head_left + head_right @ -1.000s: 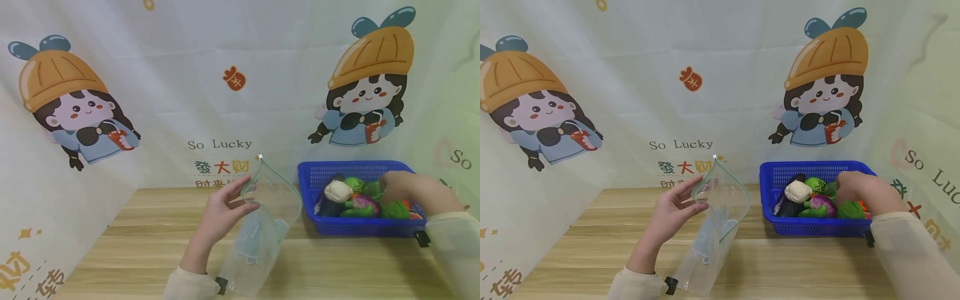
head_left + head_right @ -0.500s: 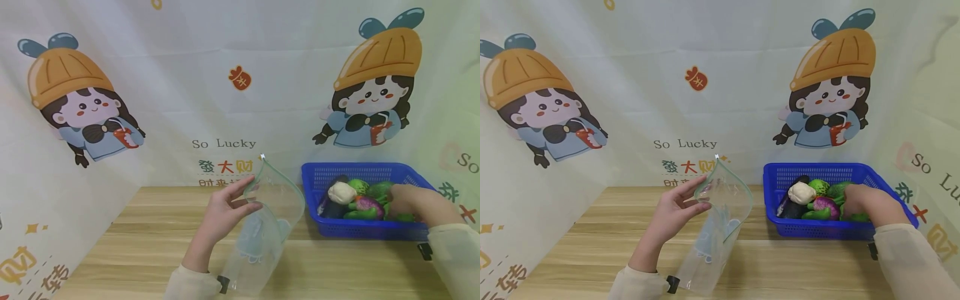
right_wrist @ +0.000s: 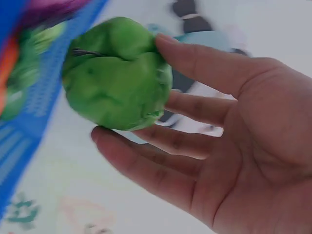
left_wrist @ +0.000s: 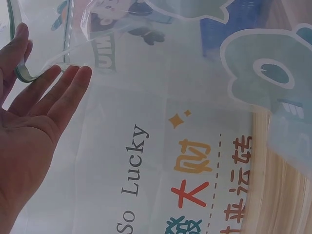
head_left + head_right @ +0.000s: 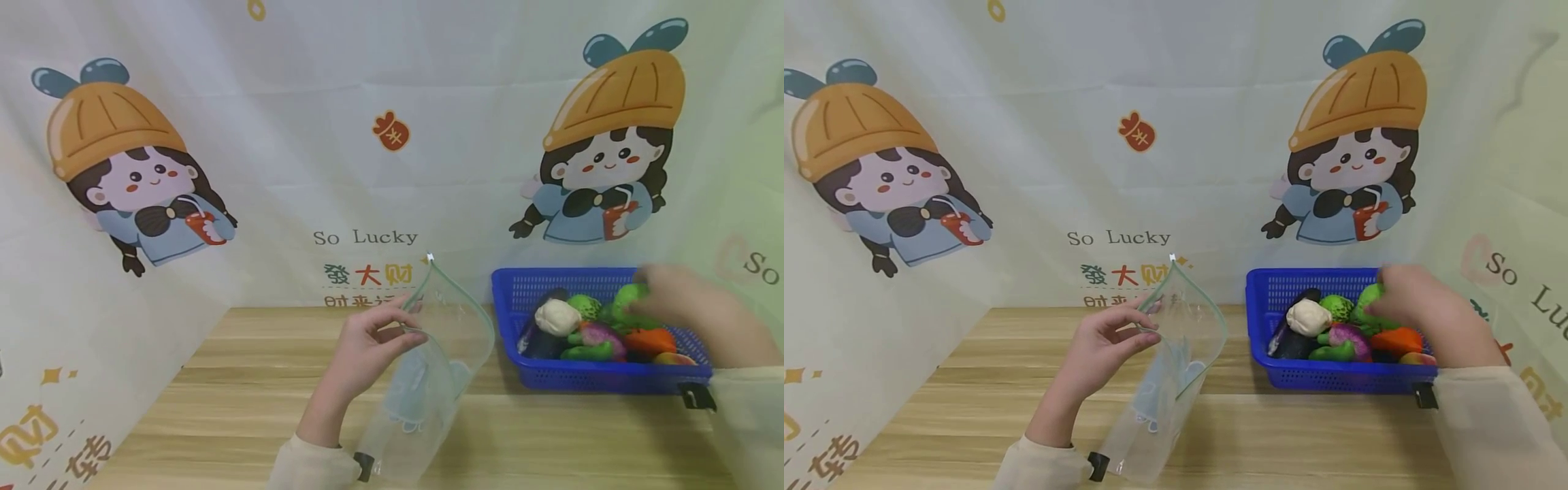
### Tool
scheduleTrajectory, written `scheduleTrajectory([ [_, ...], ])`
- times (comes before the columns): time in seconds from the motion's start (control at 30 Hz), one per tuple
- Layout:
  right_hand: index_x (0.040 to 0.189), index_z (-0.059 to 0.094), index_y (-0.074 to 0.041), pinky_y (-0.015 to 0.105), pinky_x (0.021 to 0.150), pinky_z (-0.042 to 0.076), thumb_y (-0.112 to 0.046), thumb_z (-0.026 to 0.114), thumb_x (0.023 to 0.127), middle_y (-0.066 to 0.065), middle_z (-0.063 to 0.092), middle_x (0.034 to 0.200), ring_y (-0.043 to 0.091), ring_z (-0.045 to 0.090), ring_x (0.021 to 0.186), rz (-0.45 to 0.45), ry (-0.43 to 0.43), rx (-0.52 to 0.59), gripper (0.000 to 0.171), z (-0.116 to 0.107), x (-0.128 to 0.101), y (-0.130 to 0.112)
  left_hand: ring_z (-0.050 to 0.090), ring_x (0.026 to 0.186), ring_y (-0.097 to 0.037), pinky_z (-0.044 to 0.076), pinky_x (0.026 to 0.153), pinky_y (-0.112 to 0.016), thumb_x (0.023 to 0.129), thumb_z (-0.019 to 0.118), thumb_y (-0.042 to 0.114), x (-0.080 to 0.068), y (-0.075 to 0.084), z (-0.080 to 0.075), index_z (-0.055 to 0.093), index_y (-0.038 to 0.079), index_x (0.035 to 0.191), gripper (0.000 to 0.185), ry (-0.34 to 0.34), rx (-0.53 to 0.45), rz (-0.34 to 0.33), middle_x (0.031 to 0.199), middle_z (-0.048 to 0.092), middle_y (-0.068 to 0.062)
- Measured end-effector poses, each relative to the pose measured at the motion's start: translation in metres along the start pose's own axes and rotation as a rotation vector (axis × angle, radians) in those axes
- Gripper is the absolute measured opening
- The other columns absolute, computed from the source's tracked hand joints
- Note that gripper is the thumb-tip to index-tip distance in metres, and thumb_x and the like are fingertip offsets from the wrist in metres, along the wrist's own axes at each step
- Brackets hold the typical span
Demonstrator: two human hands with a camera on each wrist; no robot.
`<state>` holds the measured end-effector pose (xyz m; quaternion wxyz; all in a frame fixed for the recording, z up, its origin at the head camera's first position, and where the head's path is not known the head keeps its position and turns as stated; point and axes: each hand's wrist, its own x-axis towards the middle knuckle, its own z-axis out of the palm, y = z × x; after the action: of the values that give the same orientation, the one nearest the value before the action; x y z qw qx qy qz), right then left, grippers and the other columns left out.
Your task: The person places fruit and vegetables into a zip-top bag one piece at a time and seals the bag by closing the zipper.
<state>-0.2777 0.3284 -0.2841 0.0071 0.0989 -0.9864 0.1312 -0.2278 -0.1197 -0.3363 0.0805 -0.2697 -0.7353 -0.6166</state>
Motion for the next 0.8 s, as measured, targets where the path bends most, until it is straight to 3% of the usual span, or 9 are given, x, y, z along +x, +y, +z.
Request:
scheduleTrajectory([
  [0.13, 0.144, 0.046, 0.018, 0.078, 0.1, 0.048, -0.032, 0.072, 0.1, 0.046, 0.058, 0.133, 0.063, 0.058, 0.117, -0.014, 0.122, 0.062, 0.071, -0.01, -0.01, -0.036, 0.065, 0.137, -0.036, 0.064, 0.096, -0.031, 0.091, 0.081, -0.001, 0.0, 0.0, 0.001, 0.075, -0.002, 0.1, 0.011, -0.005, -0.004, -0.011, 0.161, 0.054, -0.013],
  [0.27, 0.156, 0.044, 0.001, 0.073, 0.099, 0.053, -0.051, 0.066, 0.104, 0.037, 0.053, 0.151, 0.059, 0.061, 0.127, -0.035, 0.211, 0.206, 0.077, -0.007, -0.027, -0.08, 0.067, 0.133, -0.039, 0.065, 0.093, -0.031, 0.091, 0.081, 0.0, 0.0, -0.001, 0.002, 0.074, -0.002, 0.099, 0.01, -0.014, -0.012, -0.019, 0.161, 0.054, -0.012],
  [0.37, 0.16, 0.044, -0.016, 0.055, 0.084, 0.064, -0.054, 0.066, 0.103, 0.027, 0.058, 0.153, 0.049, 0.073, 0.115, -0.074, 0.245, 0.385, 0.072, 0.003, -0.044, -0.11, 0.067, 0.133, -0.039, 0.066, 0.092, -0.031, 0.091, 0.08, -0.001, 0.0, -0.002, 0.002, 0.074, -0.002, 0.099, 0.01, -0.016, -0.012, -0.009, 0.161, 0.054, -0.013],
  [0.43, 0.16, 0.045, -0.025, 0.042, 0.08, 0.063, -0.049, 0.067, 0.104, 0.02, 0.066, 0.146, 0.041, 0.075, 0.113, -0.114, 0.259, 0.499, 0.065, 0.011, -0.054, -0.126, 0.066, 0.135, -0.038, 0.065, 0.093, -0.031, 0.091, 0.08, -0.002, 0.0, -0.003, 0.002, 0.074, -0.002, 0.099, 0.01, -0.016, -0.006, 0.004, 0.161, 0.054, -0.013],
  [0.5, 0.159, 0.046, -0.03, 0.036, 0.079, 0.063, -0.046, 0.067, 0.105, 0.016, 0.07, 0.142, 0.035, 0.076, 0.114, -0.151, 0.25, 0.578, 0.06, 0.019, -0.06, -0.139, 0.065, 0.137, -0.036, 0.065, 0.095, -0.032, 0.09, 0.08, -0.002, 0.0, -0.003, 0.003, 0.074, -0.002, 0.099, 0.01, -0.013, -0.005, 0.01, 0.16, 0.055, -0.014],
  [0.57, 0.157, 0.049, -0.027, 0.043, 0.09, 0.064, -0.04, 0.066, 0.107, 0.016, 0.071, 0.141, 0.038, 0.071, 0.127, -0.208, 0.243, 0.63, 0.055, 0.027, -0.062, -0.151, 0.062, 0.14, -0.035, 0.063, 0.098, -0.031, 0.09, 0.081, -0.002, 0.0, -0.003, 0.004, 0.075, -0.001, 0.098, 0.011, -0.01, 0.001, 0.017, 0.16, 0.056, -0.013],
  [0.67, 0.154, 0.054, -0.025, 0.053, 0.095, 0.064, -0.039, 0.064, 0.107, 0.013, 0.069, 0.144, 0.04, 0.07, 0.129, -0.249, 0.185, 0.685, 0.05, 0.034, -0.06, -0.163, 0.057, 0.146, -0.034, 0.062, 0.102, -0.032, 0.089, 0.081, -0.002, 0.0, -0.002, 0.006, 0.075, 0.001, 0.098, 0.011, -0.016, 0.009, 0.027, 0.159, 0.056, -0.012],
  [0.8, 0.15, 0.058, -0.022, 0.053, 0.095, 0.064, -0.043, 0.066, 0.106, 0.011, 0.07, 0.143, 0.038, 0.07, 0.128, -0.247, 0.117, 0.702, 0.049, 0.041, -0.055, -0.172, 0.055, 0.148, -0.034, 0.061, 0.104, -0.033, 0.088, 0.082, -0.003, 0.0, 0.0, 0.007, 0.075, -0.001, 0.097, 0.012, -0.021, 0.018, 0.06, 0.158, 0.058, -0.012],
])
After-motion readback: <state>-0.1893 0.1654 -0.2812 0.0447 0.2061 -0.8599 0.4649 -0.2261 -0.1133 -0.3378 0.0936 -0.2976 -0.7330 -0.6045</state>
